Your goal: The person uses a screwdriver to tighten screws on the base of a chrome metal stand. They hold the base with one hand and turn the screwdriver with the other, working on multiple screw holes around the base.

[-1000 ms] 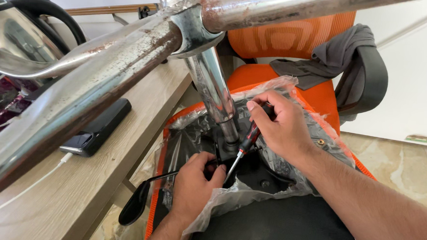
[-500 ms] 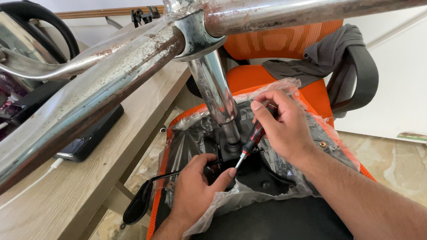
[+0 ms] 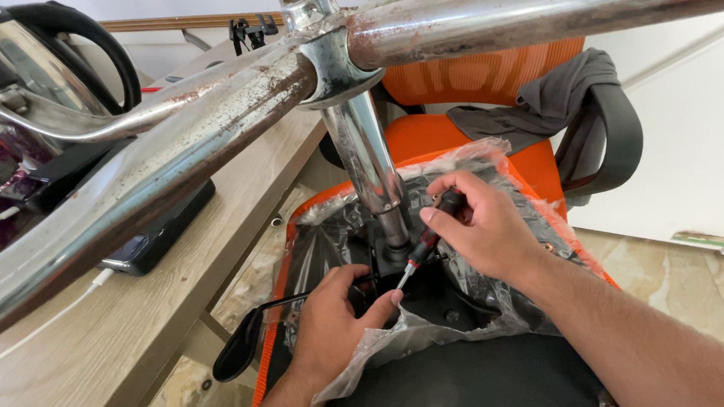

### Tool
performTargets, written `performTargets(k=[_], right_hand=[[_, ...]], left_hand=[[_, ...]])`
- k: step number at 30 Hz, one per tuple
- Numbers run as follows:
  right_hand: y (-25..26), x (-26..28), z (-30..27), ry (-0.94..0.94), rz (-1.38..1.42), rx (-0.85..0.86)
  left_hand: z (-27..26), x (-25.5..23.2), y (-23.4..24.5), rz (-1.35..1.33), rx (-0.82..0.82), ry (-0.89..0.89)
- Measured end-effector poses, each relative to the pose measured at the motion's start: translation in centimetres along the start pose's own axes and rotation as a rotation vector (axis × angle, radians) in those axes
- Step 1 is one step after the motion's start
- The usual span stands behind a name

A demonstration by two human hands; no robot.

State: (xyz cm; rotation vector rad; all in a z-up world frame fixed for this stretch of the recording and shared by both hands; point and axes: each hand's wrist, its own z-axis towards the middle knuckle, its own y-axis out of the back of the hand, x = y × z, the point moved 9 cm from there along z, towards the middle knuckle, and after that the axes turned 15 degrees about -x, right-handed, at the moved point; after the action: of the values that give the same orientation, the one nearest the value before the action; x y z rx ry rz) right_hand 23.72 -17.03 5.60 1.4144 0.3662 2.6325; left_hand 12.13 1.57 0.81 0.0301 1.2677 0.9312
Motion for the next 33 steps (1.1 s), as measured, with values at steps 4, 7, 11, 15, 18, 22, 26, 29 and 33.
performTargets(k=[4, 7, 11, 15, 18, 22, 26, 29, 33], right_hand=[[0.4, 0.6, -0.4, 0.034, -0.120, 0.001], [0.5, 0.5, -0.2, 0.011, -0.219, -0.002], [0.3, -0.5, -0.1, -0.044, -0.246, 0.027], [-0.4, 0.4, -0.2, 0.055, -0.069, 0.113], [-0.4, -0.7, -0.1, -0.037, -0.085, 0.121], [0.4, -0.2, 0.1, -0.004, 0.022, 0.043], [1.4, 0.6, 0.3, 0.070, 0.117, -0.077], [1.6, 1.0, 0.1, 0.115, 0.109, -0.134], [1.8, 2.3, -0.2, 0.181, 0.184, -0.171]], left_hand=[[-0.1, 0.0, -0.1, 0.019, 0.021, -0.003], [0.2, -0.2, -0.2, -0.016, 0.023, -0.027], [0.6, 0.3, -0.5, 0.035, 0.031, -0.014], [0.6, 0.4, -0.5, 0.083, 0.047, -0.015], [0.4, -0.1, -0.4, -0.013, 0.044, 0.006], [0.0, -0.8, 0.5, -0.026, 0.003, -0.009], [-0.3, -1.8, 1.1, -0.075, -0.076, -0.091], [-0.4, -1.7, 1.1, -0.057, -0.102, -0.133], [-0.6, -0.8, 0.3, -0.081, -0.059, -0.078]])
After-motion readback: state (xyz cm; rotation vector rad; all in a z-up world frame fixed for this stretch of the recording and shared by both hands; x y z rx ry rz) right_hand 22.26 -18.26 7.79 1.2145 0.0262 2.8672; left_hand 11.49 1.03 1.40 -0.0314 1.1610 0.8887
